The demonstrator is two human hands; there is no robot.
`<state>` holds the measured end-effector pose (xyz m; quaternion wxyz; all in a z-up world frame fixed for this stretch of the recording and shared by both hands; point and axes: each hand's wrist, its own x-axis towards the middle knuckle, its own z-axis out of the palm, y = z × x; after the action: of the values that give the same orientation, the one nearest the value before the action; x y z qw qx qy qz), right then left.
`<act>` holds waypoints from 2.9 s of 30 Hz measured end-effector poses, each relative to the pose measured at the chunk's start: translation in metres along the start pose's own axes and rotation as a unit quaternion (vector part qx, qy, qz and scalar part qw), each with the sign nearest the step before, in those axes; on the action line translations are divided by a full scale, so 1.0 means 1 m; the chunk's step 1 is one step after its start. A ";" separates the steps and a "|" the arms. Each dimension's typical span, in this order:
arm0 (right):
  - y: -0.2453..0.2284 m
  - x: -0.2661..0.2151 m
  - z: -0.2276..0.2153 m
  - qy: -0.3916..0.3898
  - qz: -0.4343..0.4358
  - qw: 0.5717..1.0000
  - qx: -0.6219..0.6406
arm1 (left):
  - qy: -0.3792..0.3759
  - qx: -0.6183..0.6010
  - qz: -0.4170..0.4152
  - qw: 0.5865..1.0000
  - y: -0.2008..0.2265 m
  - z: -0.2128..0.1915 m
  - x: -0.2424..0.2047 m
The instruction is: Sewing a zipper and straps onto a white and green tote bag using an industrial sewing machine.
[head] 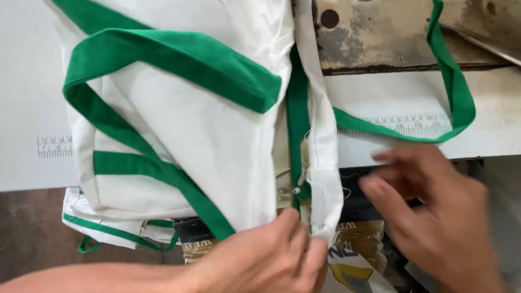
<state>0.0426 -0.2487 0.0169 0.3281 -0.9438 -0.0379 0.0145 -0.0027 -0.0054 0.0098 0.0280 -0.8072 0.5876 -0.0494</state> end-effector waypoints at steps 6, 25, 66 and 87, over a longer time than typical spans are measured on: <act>-0.037 0.047 0.021 -0.220 0.134 0.959 -0.117 | 0.204 -0.046 -0.013 0.978 -0.020 -0.009 -0.015; -0.033 0.001 0.085 -0.104 0.240 0.933 0.246 | -0.040 -0.100 -0.107 0.988 -0.102 -0.055 -0.054; 0.003 -0.015 0.081 -0.003 -0.205 0.966 -0.157 | 0.216 -0.125 -0.094 0.964 -0.125 0.043 -0.026; -0.005 0.060 0.018 -0.093 -0.210 0.970 -0.077 | 0.180 -0.100 -0.125 0.971 -0.126 0.052 -0.028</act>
<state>0.1013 -0.2287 0.0062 0.2453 -0.9315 -0.2667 0.0302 0.1139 0.0590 -0.0300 -0.1650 -0.8509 0.4791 -0.1381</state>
